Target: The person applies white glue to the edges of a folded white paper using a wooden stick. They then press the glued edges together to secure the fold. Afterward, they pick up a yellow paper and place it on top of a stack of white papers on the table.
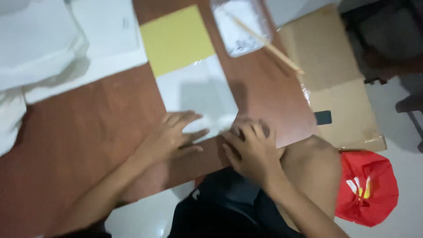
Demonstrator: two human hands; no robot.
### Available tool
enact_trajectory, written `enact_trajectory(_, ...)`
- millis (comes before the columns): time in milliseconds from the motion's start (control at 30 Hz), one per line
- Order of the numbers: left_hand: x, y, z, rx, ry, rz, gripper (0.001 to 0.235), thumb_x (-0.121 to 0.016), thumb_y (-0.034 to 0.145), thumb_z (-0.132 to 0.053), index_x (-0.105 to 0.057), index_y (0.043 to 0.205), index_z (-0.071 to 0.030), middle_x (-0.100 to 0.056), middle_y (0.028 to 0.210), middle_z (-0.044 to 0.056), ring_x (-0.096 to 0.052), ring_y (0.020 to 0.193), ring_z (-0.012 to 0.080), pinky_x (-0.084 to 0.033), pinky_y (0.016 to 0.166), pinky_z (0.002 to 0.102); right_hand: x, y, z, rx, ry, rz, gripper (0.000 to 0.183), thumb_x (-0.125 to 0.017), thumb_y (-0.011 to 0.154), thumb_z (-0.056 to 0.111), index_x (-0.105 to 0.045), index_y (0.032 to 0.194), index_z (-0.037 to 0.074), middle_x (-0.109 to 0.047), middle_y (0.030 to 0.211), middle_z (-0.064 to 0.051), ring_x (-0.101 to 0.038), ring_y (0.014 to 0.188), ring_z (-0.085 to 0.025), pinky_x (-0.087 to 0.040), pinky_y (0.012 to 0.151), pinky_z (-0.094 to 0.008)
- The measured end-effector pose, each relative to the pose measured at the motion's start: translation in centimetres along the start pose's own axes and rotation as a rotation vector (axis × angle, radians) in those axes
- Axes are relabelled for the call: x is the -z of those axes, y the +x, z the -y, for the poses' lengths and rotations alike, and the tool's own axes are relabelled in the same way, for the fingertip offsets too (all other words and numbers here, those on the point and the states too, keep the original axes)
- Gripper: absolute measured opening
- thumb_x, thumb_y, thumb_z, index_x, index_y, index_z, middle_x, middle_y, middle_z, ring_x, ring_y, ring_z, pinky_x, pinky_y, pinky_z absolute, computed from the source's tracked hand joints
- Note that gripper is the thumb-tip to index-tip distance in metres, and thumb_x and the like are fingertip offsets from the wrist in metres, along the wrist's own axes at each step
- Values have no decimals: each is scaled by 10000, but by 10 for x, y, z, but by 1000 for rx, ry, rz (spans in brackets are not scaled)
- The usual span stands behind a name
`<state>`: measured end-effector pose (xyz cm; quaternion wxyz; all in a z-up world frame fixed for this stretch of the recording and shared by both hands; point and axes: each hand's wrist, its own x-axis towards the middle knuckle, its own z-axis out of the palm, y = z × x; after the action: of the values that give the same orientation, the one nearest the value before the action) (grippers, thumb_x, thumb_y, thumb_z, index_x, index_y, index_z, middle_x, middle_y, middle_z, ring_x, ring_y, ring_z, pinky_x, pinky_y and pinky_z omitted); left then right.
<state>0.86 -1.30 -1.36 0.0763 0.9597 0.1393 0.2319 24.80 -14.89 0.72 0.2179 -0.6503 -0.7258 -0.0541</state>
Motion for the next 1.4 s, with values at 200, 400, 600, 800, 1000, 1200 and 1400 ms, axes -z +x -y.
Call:
enact_trajectory(200,13,10,-61,61,-177,218,429,-662,966,-455,-699,1303,-192,-599,1407,191,-545,1264,439,-413,974,579,17,-64,13,-271,440,-95,289,-671,953,192,-615,694,79,-622,709,-32,-578,611,-217,-448,556,-362)
enact_trajectory(400,4,-9,-130,99,-181,276,351,-620,949,-317,-688,1272,-198,-548,1496,162,-478,1389,395,-323,1106,597,-9,-99,30,-1123,1267,476,590,-494,996,473,-698,728,-11,-634,503,-152,-548,448,-202,-392,457,-279)
enact_trajectory(600,-14,-28,-159,331,-364,-168,168,-623,957,-155,-686,1096,-86,-552,1477,163,-536,1383,411,-368,1186,585,11,-106,35,-958,1356,330,553,-604,983,371,-626,565,9,-589,484,-113,-533,461,-191,-393,519,-308)
enact_trajectory(800,-2,-12,-141,1176,-887,-1008,432,-625,946,-325,-561,1298,-82,-602,1471,119,-600,1380,241,-495,1104,347,20,-128,36,-857,1437,301,504,-627,978,306,-598,557,29,-585,574,-90,-577,619,-211,-421,688,-332)
enact_trajectory(1000,46,3,-108,1023,-1389,-1153,501,-682,904,-177,-532,1364,-50,-673,1360,163,-695,1124,242,-594,936,361,30,-137,36,-1126,1260,524,432,-662,920,217,-665,1309,26,-691,1134,-115,-638,908,-260,-554,830,-371)
enact_trajectory(1200,58,22,-119,1049,-1265,-1382,537,-827,739,-133,-662,1238,-22,-755,1203,166,-742,994,256,-626,867,396,-14,-150,18,-748,1036,321,362,-728,865,324,-780,673,21,-814,643,-96,-783,714,-206,-555,814,-286)
enact_trajectory(1400,74,49,-142,1055,-1219,-1287,533,-764,794,-167,-667,1293,-11,-737,1270,131,-715,1146,272,-586,996,407,-46,-166,-23,-967,1311,11,207,-741,881,132,-752,895,-75,-636,577,-175,-585,568,-233,-462,627,-306)
